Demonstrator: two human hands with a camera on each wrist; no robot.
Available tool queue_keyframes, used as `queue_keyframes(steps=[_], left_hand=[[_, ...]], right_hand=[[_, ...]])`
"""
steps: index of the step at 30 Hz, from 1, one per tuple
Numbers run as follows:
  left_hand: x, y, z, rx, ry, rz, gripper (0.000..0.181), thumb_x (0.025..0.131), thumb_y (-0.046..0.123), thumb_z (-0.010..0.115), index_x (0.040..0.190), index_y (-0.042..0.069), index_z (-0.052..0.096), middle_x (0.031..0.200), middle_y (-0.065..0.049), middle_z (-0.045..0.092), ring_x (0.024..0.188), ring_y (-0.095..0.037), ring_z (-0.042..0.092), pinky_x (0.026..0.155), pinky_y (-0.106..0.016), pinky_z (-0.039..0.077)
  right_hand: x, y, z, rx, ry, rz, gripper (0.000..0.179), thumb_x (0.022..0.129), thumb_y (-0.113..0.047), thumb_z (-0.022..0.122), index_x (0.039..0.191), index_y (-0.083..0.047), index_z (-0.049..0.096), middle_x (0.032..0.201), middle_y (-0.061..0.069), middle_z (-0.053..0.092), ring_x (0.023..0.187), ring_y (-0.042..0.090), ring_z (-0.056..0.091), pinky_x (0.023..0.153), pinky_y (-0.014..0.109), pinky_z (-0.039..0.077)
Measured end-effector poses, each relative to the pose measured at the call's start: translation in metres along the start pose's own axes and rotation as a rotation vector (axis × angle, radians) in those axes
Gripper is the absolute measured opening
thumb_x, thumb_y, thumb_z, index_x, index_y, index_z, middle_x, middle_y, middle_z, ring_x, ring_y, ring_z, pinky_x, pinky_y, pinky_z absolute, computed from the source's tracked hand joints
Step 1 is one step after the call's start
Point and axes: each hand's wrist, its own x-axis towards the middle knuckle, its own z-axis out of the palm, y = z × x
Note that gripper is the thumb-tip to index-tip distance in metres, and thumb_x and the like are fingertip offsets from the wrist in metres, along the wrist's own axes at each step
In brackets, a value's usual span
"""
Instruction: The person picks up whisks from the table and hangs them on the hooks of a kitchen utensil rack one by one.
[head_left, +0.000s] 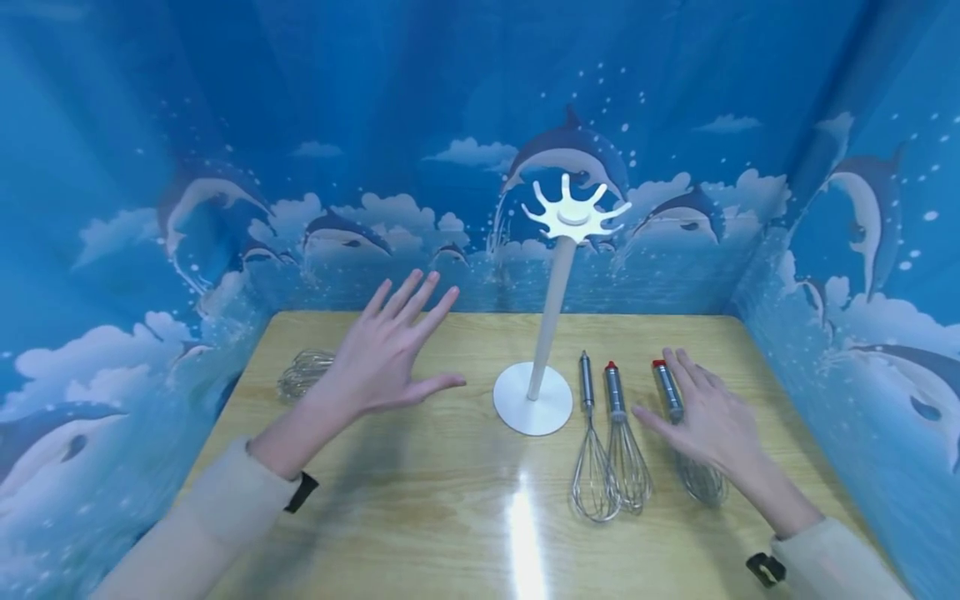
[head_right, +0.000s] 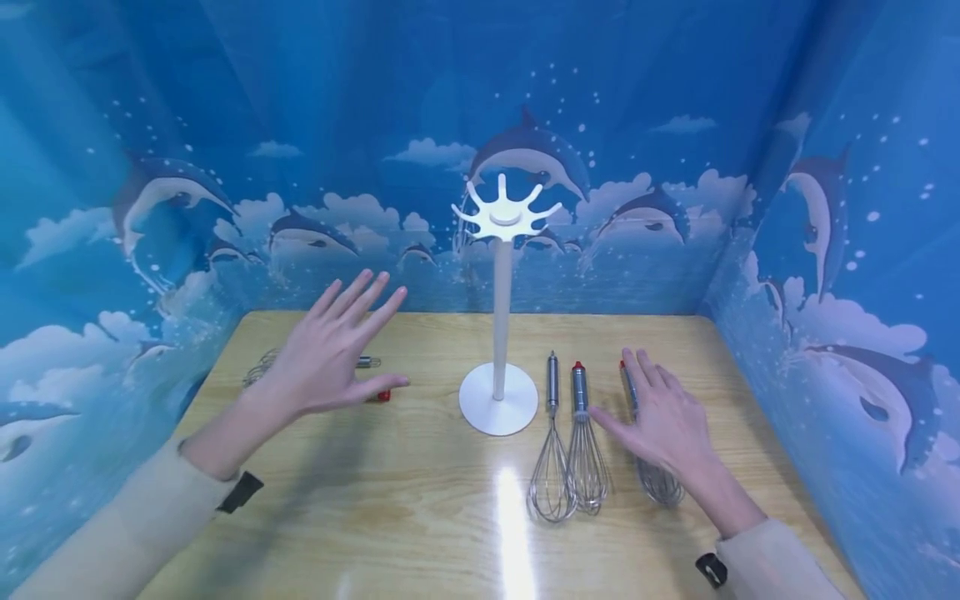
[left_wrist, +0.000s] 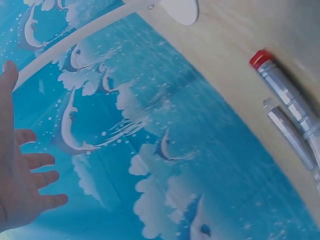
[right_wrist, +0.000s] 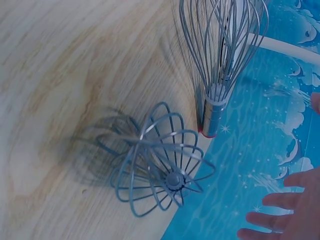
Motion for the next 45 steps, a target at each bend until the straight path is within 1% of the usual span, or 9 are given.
queue_keyframes(steps=[5,8,13,15,24,30,34,40,45], left_hand=[[0.012,0.003,-0.016,0.013,0.03,0.035,0.109,0.088,0.077,0.064,0.169,0.017,0.024,0.174,-0.016,0.026,0.164,-0.038,0.024,0.131,-0.062,0.025],[0.017,0.005,-0.024,0.012,0.055,0.05,0.109,0.087,0.076,0.066,0.169,0.016,0.025,0.174,-0.016,0.027,0.163,-0.038,0.025,0.131,-0.061,0.025],[0.026,0.008,-0.034,0.02,0.089,0.07,0.106,0.088,0.076,0.066,0.168,0.016,0.029,0.173,-0.016,0.03,0.163,-0.038,0.027,0.131,-0.061,0.025],[0.031,0.009,-0.038,0.027,0.098,0.079,0.105,0.089,0.075,0.065,0.167,0.016,0.03,0.173,-0.016,0.031,0.163,-0.038,0.028,0.131,-0.06,0.025],[0.05,0.013,-0.053,0.06,0.126,0.118,0.097,0.094,0.071,0.062,0.167,0.016,0.03,0.172,-0.016,0.032,0.163,-0.038,0.028,0.133,-0.058,0.022],[0.06,0.013,-0.063,0.066,0.199,0.14,0.094,0.096,0.067,0.063,0.166,0.012,0.033,0.17,-0.017,0.036,0.16,-0.038,0.033,0.132,-0.058,0.025],[0.065,0.013,-0.069,0.074,0.24,0.148,0.094,0.096,0.067,0.063,0.165,0.011,0.034,0.17,-0.017,0.038,0.159,-0.038,0.036,0.132,-0.057,0.027],[0.073,0.016,-0.078,0.096,0.258,0.133,0.092,0.099,0.067,0.058,0.166,0.009,0.032,0.17,-0.016,0.039,0.159,-0.037,0.037,0.132,-0.056,0.028],[0.082,0.018,-0.086,0.107,0.288,0.141,0.088,0.1,0.066,0.056,0.164,0.01,0.036,0.168,-0.016,0.041,0.158,-0.037,0.039,0.131,-0.055,0.03]], right_hand=[[0.003,-0.001,0.003,0.031,-0.022,0.037,0.107,0.094,-0.075,0.056,0.17,-0.014,0.013,0.169,0.029,0.031,0.139,0.066,0.042,0.092,0.078,0.051],[0.005,-0.001,0.004,0.051,-0.021,0.033,0.106,0.094,-0.074,0.057,0.17,-0.012,0.016,0.167,0.031,0.033,0.138,0.066,0.044,0.087,0.074,0.054],[0.008,0.0,0.007,0.098,-0.008,0.016,0.105,0.094,-0.073,0.059,0.167,-0.006,0.023,0.161,0.036,0.04,0.131,0.065,0.051,0.063,0.056,0.06],[0.009,0.0,0.008,0.117,-0.008,0.019,0.104,0.094,-0.073,0.059,0.166,-0.005,0.026,0.159,0.036,0.043,0.129,0.065,0.054,0.064,0.056,0.06],[0.016,-0.003,0.01,0.211,-0.09,0.078,0.101,0.098,-0.071,0.056,0.167,-0.005,0.023,0.158,0.038,0.043,0.132,0.063,0.052,0.094,0.075,0.051],[0.018,-0.001,0.007,0.353,-0.131,0.099,0.095,0.102,-0.067,0.052,0.167,-0.004,0.022,0.161,0.034,0.042,0.135,0.06,0.053,0.102,0.075,0.047],[0.02,-0.002,0.005,0.485,-0.16,0.128,0.091,0.105,-0.062,0.052,0.166,-0.002,0.022,0.162,0.033,0.041,0.135,0.057,0.055,0.104,0.07,0.051],[0.024,-0.001,0.005,0.621,-0.205,0.167,0.087,0.107,-0.06,0.049,0.166,-0.001,0.023,0.164,0.034,0.037,0.144,0.057,0.045,0.11,0.065,0.049],[0.028,0.002,0.005,0.807,-0.265,0.23,0.085,0.108,-0.057,0.047,0.166,0.0,0.021,0.164,0.033,0.037,0.14,0.05,0.054,0.097,0.043,0.061]])
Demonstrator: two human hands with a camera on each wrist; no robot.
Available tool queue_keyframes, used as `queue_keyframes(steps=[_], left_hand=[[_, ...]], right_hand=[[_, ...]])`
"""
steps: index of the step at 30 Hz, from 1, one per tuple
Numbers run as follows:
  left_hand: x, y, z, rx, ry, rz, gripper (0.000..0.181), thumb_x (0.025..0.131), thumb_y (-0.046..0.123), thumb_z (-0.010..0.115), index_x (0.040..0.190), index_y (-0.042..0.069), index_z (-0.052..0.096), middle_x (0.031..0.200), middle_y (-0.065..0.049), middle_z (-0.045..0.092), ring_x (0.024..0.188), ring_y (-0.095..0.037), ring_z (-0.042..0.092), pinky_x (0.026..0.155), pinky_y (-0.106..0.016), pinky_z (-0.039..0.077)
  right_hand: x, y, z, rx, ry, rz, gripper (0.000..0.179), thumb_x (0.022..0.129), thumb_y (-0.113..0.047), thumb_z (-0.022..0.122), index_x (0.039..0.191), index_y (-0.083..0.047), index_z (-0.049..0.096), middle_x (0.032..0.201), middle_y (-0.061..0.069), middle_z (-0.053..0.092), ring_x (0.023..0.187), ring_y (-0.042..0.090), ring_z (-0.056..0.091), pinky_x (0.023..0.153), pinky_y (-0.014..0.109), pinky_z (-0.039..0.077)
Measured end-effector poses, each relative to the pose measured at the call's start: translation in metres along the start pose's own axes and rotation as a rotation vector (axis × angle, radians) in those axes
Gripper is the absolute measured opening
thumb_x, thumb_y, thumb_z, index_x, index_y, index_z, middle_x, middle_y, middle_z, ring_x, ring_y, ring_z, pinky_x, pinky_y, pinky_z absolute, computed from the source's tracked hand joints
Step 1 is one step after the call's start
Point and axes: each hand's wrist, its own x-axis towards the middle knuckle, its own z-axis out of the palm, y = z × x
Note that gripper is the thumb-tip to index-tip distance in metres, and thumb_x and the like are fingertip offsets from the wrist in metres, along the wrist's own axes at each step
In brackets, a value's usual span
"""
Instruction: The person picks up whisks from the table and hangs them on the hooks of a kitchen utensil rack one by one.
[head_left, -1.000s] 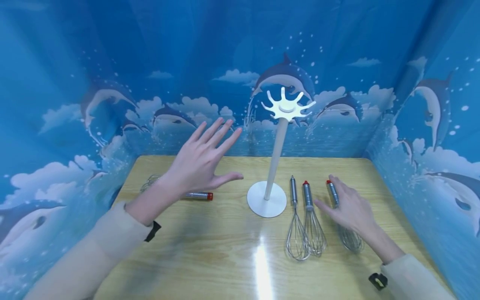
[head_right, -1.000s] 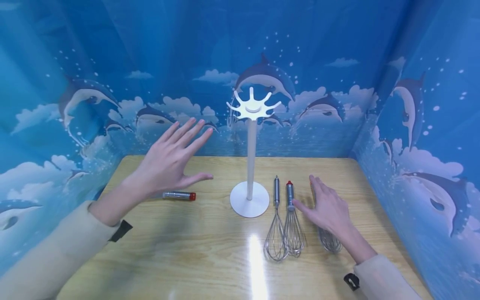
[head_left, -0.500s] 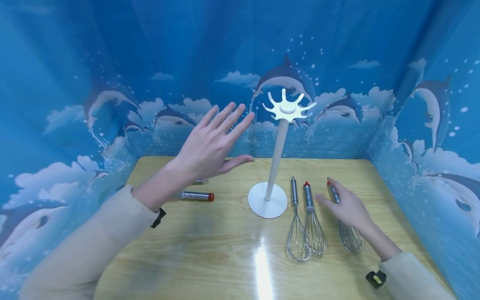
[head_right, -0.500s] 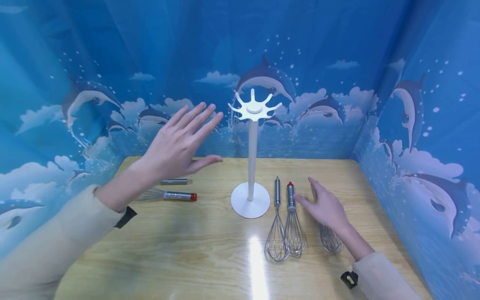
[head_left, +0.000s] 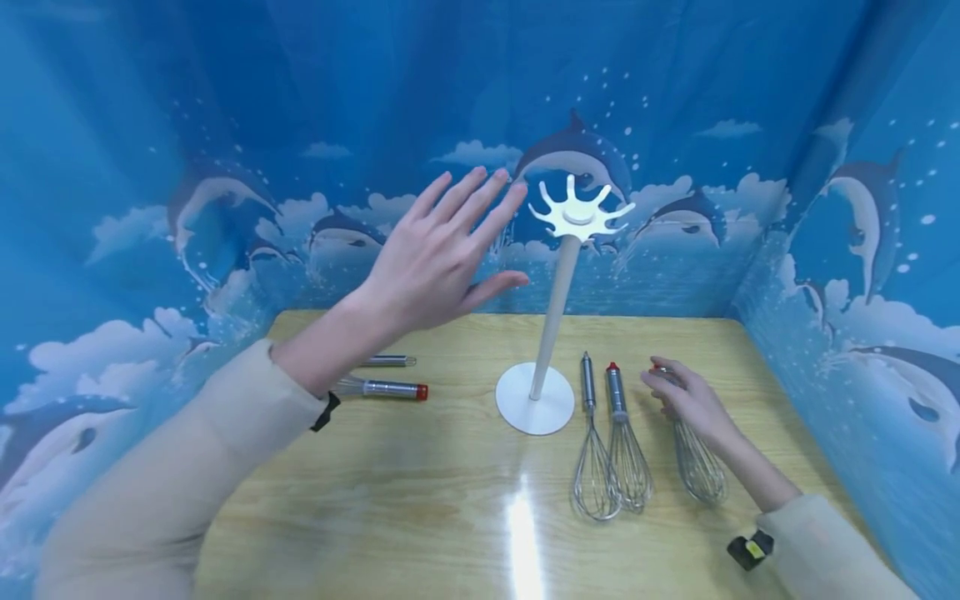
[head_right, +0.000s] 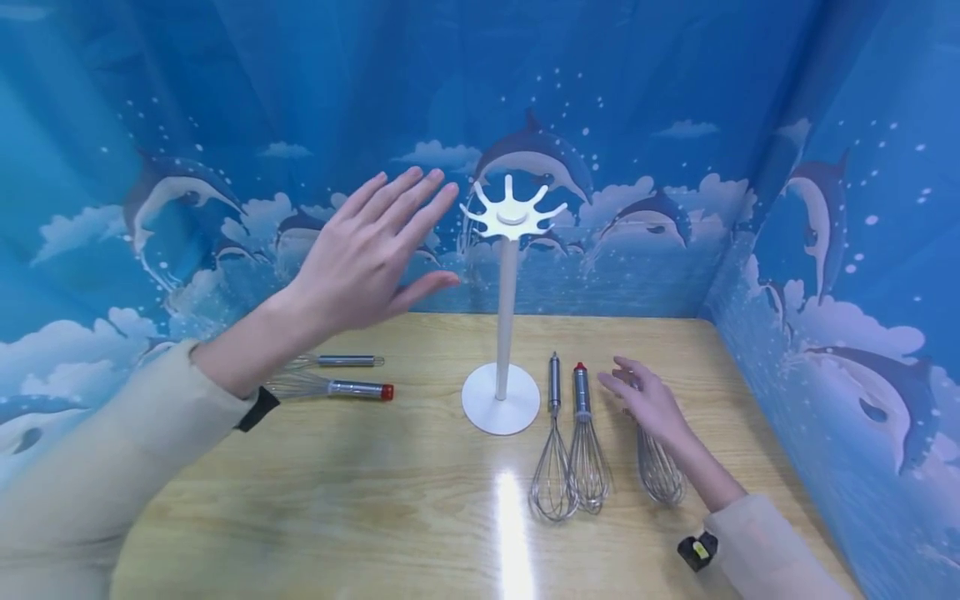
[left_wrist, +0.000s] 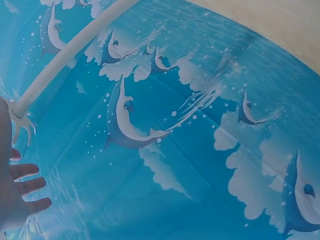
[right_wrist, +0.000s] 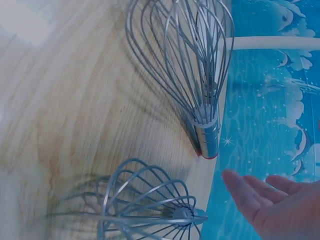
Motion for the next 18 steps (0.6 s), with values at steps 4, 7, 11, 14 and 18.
queue_keyframes(steps=[4,7,11,14,18], left_hand=[[0.008,0.002,-0.002,0.016,0.034,0.03,0.08,0.103,0.063,0.055,0.162,0.011,0.042,0.165,-0.017,0.047,0.155,-0.037,0.044,0.13,-0.055,0.033],[0.013,0.004,-0.002,0.039,0.065,0.054,0.073,0.105,0.059,0.053,0.159,0.011,0.046,0.162,-0.017,0.051,0.152,-0.038,0.048,0.128,-0.054,0.036],[0.017,0.006,-0.001,0.07,0.103,0.077,0.066,0.107,0.056,0.051,0.156,0.012,0.051,0.157,-0.017,0.057,0.148,-0.038,0.052,0.125,-0.054,0.041],[0.019,0.006,0.001,0.086,0.128,0.091,0.061,0.108,0.054,0.051,0.153,0.013,0.054,0.152,-0.016,0.061,0.145,-0.038,0.056,0.122,-0.054,0.044],[0.022,0.008,0.003,0.111,0.154,0.11,0.054,0.109,0.051,0.049,0.149,0.015,0.058,0.147,-0.016,0.066,0.14,-0.038,0.06,0.119,-0.053,0.047]], right_hand=[[0.003,0.003,-0.005,0.128,-0.026,0.053,0.082,0.11,-0.054,0.044,0.166,0.002,0.02,0.164,0.033,0.036,0.122,0.025,0.07,0.094,0.033,0.062],[0.005,0.005,-0.007,0.198,-0.045,0.079,0.081,0.111,-0.053,0.042,0.166,0.002,0.019,0.166,0.033,0.034,0.108,0.004,0.071,0.097,0.033,0.062],[0.007,0.011,-0.008,0.262,-0.074,0.094,0.083,0.111,-0.054,0.041,0.166,0.003,0.017,0.166,0.034,0.032,0.114,0.011,0.071,0.1,0.037,0.061],[0.009,0.013,-0.006,0.294,-0.084,0.113,0.086,0.11,-0.056,0.042,0.166,0.003,0.015,0.165,0.035,0.032,0.123,0.024,0.07,0.101,0.039,0.061],[0.013,0.014,-0.003,0.356,-0.086,0.16,0.089,0.109,-0.056,0.047,0.166,0.003,0.014,0.165,0.035,0.032,0.124,0.025,0.071,0.103,0.043,0.06]])
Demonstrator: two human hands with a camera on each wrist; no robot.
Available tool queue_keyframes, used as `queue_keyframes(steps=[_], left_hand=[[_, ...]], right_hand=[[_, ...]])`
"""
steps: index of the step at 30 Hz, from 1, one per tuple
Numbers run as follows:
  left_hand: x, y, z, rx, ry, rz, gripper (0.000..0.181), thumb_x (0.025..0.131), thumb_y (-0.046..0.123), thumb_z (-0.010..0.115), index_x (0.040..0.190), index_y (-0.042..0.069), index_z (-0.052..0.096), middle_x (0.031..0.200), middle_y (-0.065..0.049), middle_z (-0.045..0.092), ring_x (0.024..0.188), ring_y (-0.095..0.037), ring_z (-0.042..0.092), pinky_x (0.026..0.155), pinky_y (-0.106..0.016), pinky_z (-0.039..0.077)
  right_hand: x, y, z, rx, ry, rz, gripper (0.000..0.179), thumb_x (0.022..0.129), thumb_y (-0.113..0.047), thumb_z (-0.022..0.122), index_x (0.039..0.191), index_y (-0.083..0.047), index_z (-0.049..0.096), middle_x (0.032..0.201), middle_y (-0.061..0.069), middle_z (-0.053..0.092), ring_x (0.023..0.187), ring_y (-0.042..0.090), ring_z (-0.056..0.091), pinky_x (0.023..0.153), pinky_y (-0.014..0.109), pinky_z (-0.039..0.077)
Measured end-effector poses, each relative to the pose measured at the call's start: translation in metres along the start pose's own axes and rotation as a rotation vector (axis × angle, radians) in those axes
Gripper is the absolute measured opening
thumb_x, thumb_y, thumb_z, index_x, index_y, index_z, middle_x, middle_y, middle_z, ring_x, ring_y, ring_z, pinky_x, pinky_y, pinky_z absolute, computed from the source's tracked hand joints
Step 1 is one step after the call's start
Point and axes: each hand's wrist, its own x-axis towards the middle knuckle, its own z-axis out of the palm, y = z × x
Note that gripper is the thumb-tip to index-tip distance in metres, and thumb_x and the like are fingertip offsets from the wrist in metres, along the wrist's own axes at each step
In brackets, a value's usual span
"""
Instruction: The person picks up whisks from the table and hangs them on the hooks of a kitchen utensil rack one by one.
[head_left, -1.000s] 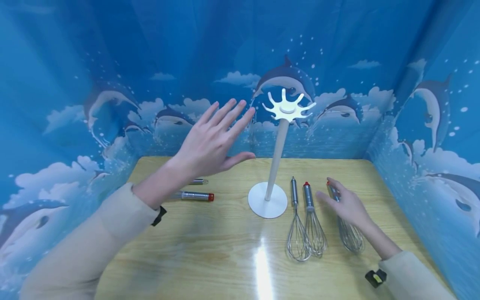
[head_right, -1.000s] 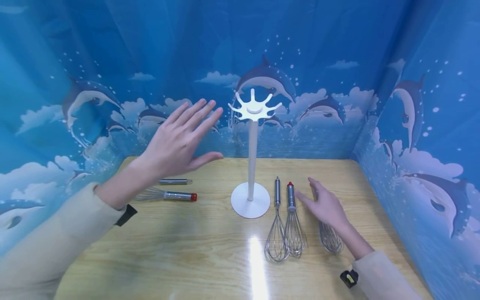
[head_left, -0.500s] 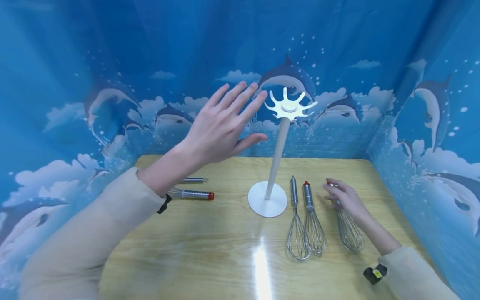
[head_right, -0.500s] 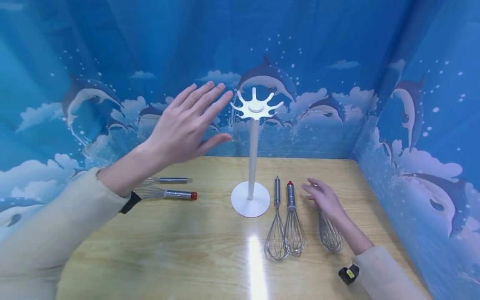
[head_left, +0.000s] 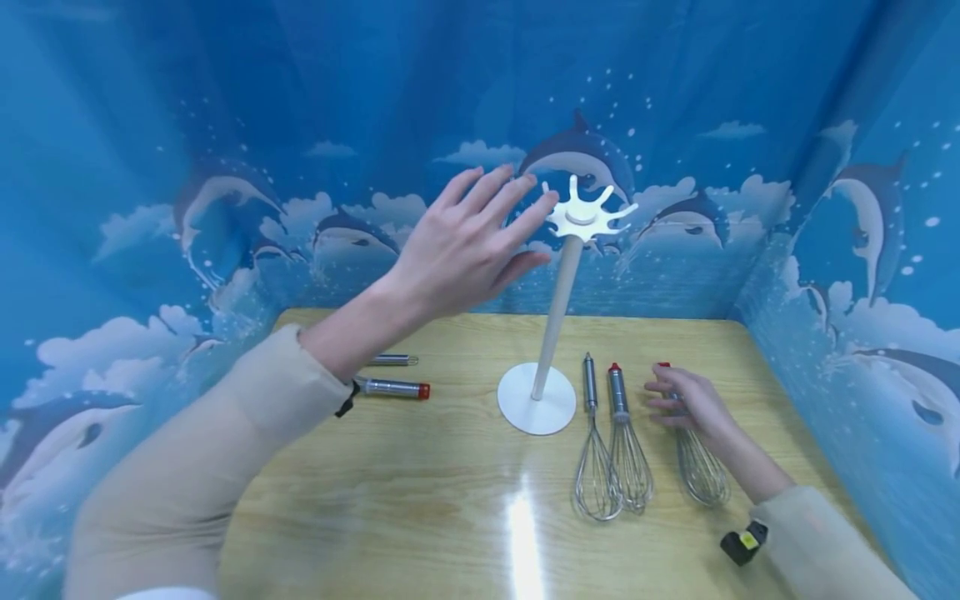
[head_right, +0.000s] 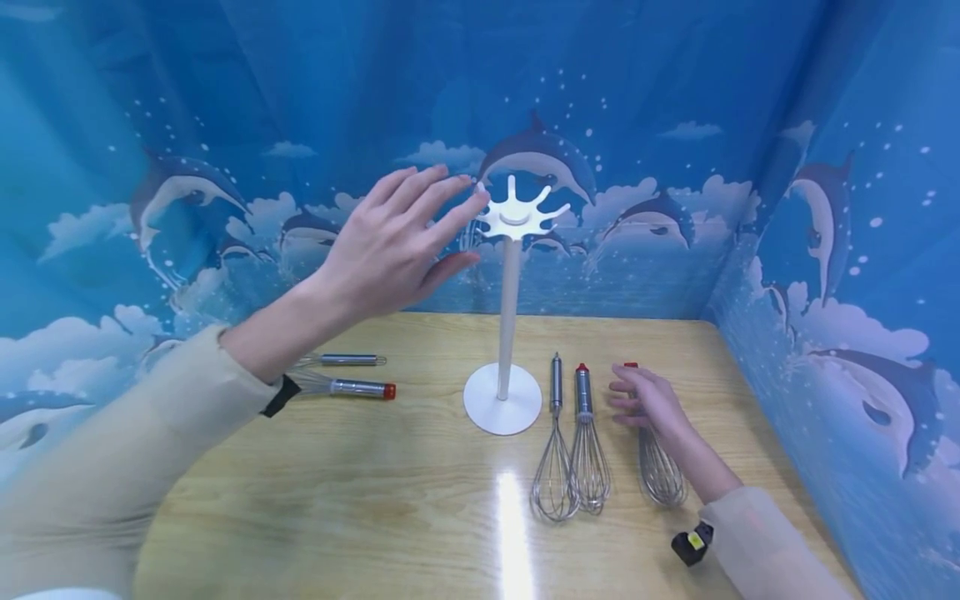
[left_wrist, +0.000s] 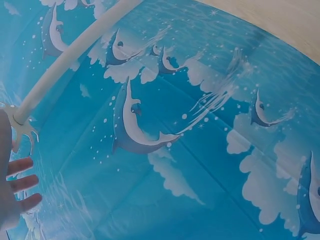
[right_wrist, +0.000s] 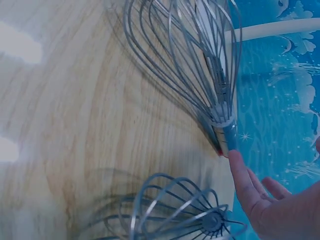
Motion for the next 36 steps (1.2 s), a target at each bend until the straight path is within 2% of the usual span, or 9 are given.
queue_keyframes(steps=[7,13,19,28,32,36], left_hand=[[0.004,0.004,0.001,-0.016,0.009,0.017,0.044,0.112,0.041,0.048,0.144,0.014,0.062,0.141,-0.015,0.069,0.132,-0.035,0.065,0.115,-0.048,0.052],[0.007,0.006,0.002,-0.033,0.014,0.02,0.043,0.112,0.042,0.047,0.141,0.014,0.064,0.136,-0.013,0.071,0.129,-0.033,0.066,0.113,-0.045,0.053],[0.009,0.007,0.004,-0.042,0.038,0.024,0.042,0.112,0.041,0.048,0.136,0.013,0.067,0.13,-0.012,0.073,0.123,-0.031,0.068,0.109,-0.044,0.055],[0.011,0.009,0.002,-0.026,0.066,0.04,0.039,0.112,0.04,0.047,0.129,0.014,0.07,0.119,-0.01,0.074,0.114,-0.029,0.069,0.102,-0.041,0.057],[0.012,0.01,0.002,-0.023,0.07,0.043,0.037,0.112,0.041,0.048,0.125,0.014,0.071,0.116,-0.01,0.074,0.111,-0.029,0.069,0.101,-0.041,0.057],[0.012,0.01,0.003,-0.025,0.074,0.042,0.037,0.111,0.041,0.049,0.122,0.015,0.072,0.114,-0.01,0.074,0.11,-0.029,0.069,0.099,-0.041,0.058]], right_hand=[[0.007,0.003,0.004,0.089,0.015,0.071,0.086,0.108,-0.053,0.052,0.167,-0.001,0.017,0.165,0.033,0.035,0.117,0.019,0.073,0.104,0.044,0.06],[0.012,0.006,0.006,0.096,-0.025,0.089,0.082,0.109,-0.049,0.051,0.167,-0.003,0.017,0.164,0.032,0.038,0.123,0.024,0.071,0.103,0.043,0.061],[0.019,0.006,0.009,0.139,-0.023,0.131,0.079,0.109,-0.044,0.053,0.166,-0.001,0.019,0.162,0.029,0.043,0.11,0.017,0.075,0.098,0.039,0.063],[0.026,0.005,0.009,0.156,-0.02,0.198,0.08,0.107,-0.04,0.058,0.166,-0.002,0.02,0.163,0.03,0.041,0.101,0.015,0.076,0.097,0.039,0.063],[0.028,0.004,0.01,0.161,-0.033,0.193,0.079,0.107,-0.037,0.06,0.165,-0.002,0.021,0.155,0.029,0.052,0.099,0.015,0.076,0.097,0.041,0.063],[0.029,0.003,0.012,0.159,-0.023,0.196,0.076,0.105,-0.035,0.063,0.162,0.0,0.026,0.135,0.021,0.07,0.097,0.016,0.077,0.095,0.041,0.064]])
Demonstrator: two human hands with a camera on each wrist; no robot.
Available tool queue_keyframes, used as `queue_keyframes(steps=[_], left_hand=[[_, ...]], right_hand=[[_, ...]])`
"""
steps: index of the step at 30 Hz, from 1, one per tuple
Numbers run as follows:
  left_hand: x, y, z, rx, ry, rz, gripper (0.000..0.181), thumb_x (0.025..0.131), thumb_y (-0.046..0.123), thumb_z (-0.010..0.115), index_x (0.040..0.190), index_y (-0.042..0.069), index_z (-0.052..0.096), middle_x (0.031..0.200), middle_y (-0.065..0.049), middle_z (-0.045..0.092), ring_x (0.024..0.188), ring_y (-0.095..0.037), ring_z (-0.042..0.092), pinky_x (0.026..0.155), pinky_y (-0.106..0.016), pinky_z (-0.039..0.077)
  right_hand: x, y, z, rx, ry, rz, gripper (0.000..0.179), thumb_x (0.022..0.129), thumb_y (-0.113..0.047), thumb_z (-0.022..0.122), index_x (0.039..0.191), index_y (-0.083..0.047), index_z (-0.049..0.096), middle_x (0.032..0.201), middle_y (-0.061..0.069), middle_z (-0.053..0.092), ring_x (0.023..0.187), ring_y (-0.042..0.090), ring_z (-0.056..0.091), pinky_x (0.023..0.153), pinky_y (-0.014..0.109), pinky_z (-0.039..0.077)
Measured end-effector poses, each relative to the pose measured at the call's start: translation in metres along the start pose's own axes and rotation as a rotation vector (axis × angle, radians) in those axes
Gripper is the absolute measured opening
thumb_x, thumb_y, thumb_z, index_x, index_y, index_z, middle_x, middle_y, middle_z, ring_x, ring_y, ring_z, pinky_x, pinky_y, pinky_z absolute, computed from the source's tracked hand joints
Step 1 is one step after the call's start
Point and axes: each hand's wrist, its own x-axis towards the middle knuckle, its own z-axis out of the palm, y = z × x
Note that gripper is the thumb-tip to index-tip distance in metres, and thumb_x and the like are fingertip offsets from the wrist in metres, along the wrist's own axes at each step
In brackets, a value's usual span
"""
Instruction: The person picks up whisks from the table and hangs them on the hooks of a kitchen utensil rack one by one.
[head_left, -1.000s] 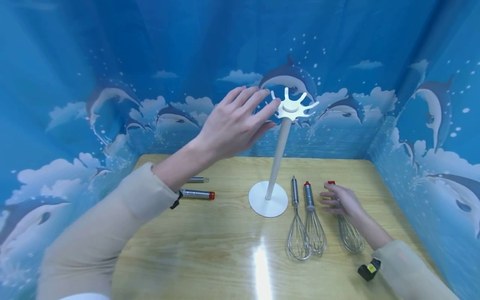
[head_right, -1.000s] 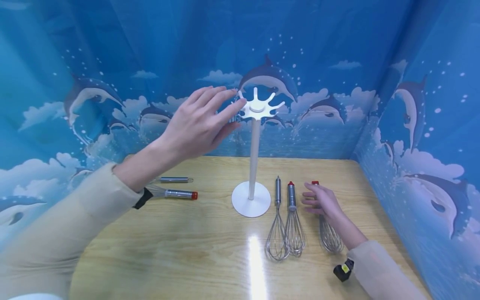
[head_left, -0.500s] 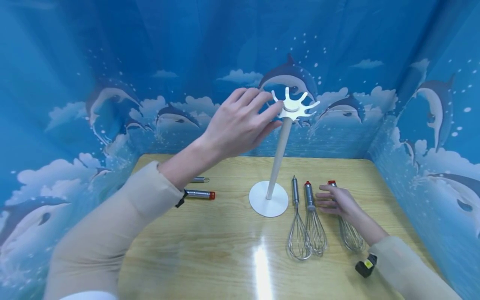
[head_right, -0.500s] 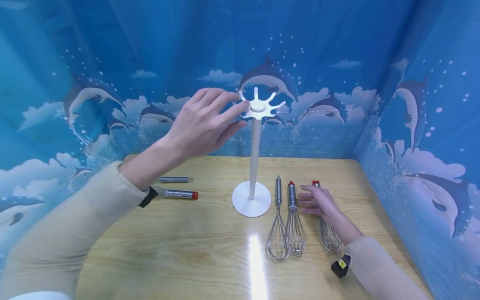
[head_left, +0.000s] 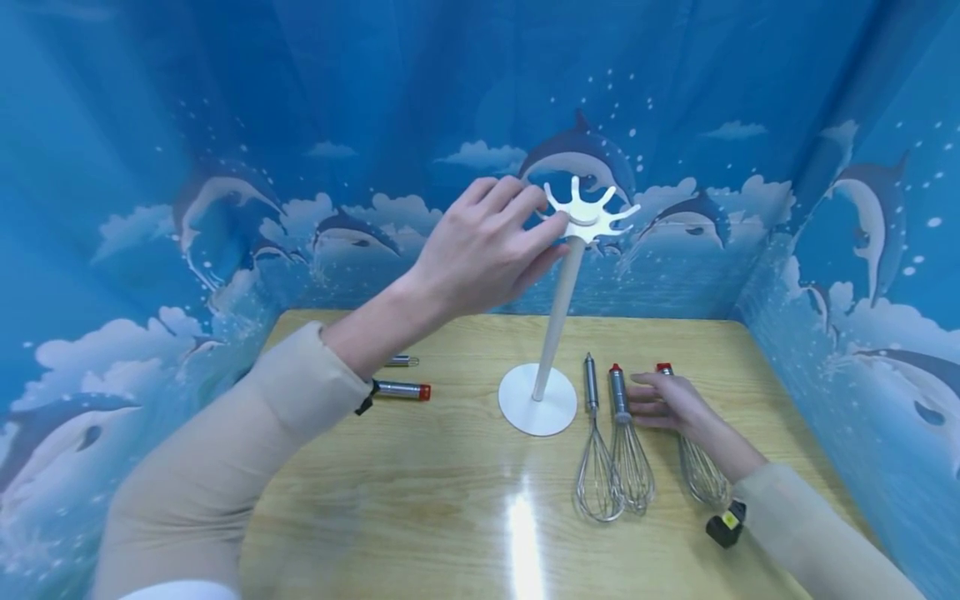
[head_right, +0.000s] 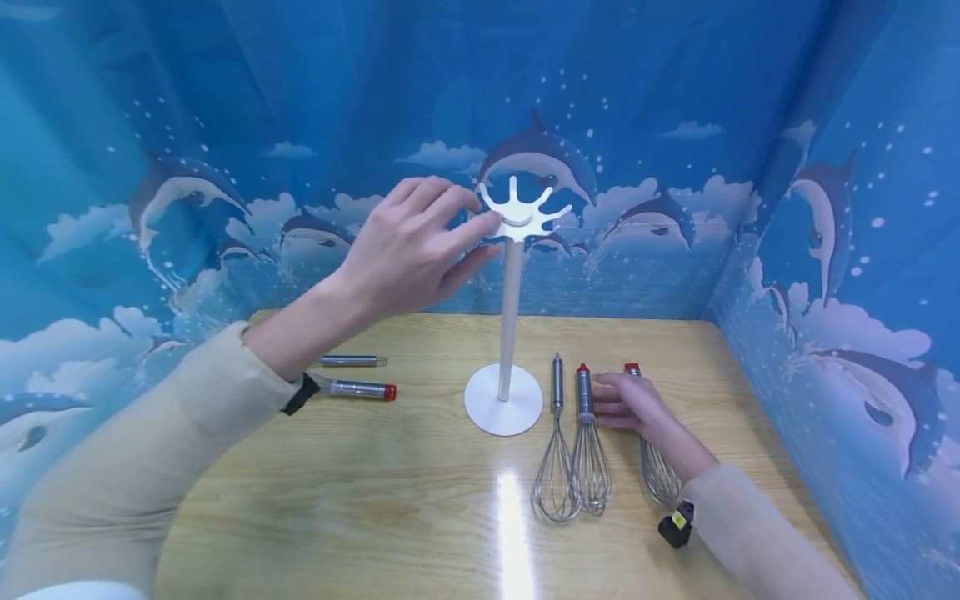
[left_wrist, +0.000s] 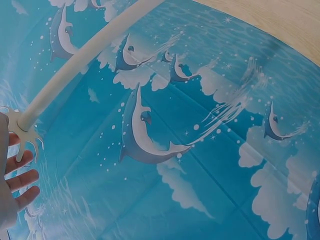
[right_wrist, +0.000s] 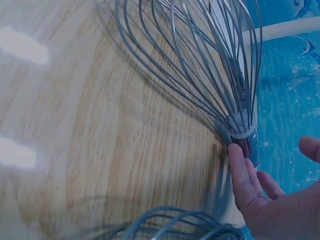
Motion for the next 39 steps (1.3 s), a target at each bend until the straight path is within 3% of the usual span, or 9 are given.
queue_keyframes(steps=[7,10,16,20,28,39], left_hand=[[0.0,0.001,0.001,-0.01,0.003,-0.004,0.035,0.111,0.04,0.05,0.12,0.015,0.073,0.113,-0.01,0.075,0.107,-0.029,0.07,0.098,-0.041,0.058],[0.0,0.001,0.002,-0.019,0.003,-0.006,0.034,0.111,0.039,0.051,0.12,0.015,0.073,0.113,-0.01,0.075,0.106,-0.029,0.07,0.098,-0.041,0.059],[0.002,0.001,0.003,-0.015,0.005,0.0,0.034,0.111,0.039,0.05,0.119,0.015,0.073,0.111,-0.009,0.074,0.105,-0.028,0.07,0.097,-0.04,0.058],[0.003,0.002,0.002,0.001,0.003,0.007,0.035,0.111,0.04,0.049,0.119,0.015,0.073,0.108,-0.009,0.074,0.103,-0.028,0.07,0.096,-0.04,0.059],[0.002,0.002,0.003,0.003,0.003,0.008,0.035,0.112,0.04,0.049,0.119,0.015,0.073,0.109,-0.009,0.075,0.102,-0.028,0.07,0.096,-0.04,0.059],[0.001,0.001,0.004,0.0,0.016,0.005,0.034,0.111,0.039,0.05,0.119,0.016,0.073,0.109,-0.008,0.075,0.101,-0.027,0.07,0.095,-0.039,0.059]], right_hand=[[0.006,-0.001,0.005,-0.027,0.032,0.027,0.067,0.104,-0.028,0.063,0.158,0.001,0.036,0.119,0.009,0.071,0.096,0.016,0.074,0.094,0.042,0.064],[0.01,-0.002,0.008,-0.037,0.05,0.048,0.067,0.102,-0.029,0.066,0.156,0.0,0.04,0.121,0.01,0.067,0.096,0.017,0.073,0.093,0.042,0.064],[0.016,-0.003,0.008,-0.061,0.041,0.064,0.072,0.102,-0.03,0.066,0.158,0.002,0.034,0.137,0.018,0.059,0.097,0.018,0.072,0.092,0.041,0.065],[0.017,-0.003,0.008,-0.076,0.035,0.063,0.072,0.102,-0.03,0.066,0.159,0.002,0.034,0.138,0.018,0.059,0.096,0.016,0.071,0.089,0.039,0.065],[0.021,-0.001,0.01,-0.153,0.035,0.068,0.074,0.101,-0.026,0.07,0.16,0.003,0.035,0.114,0.003,0.065,0.091,0.012,0.07,0.082,0.034,0.065],[0.025,-0.001,0.014,-0.173,0.077,0.077,0.079,0.096,-0.017,0.076,0.16,0.002,0.034,0.101,0.001,0.068,0.085,0.013,0.071,0.079,0.033,0.066]])
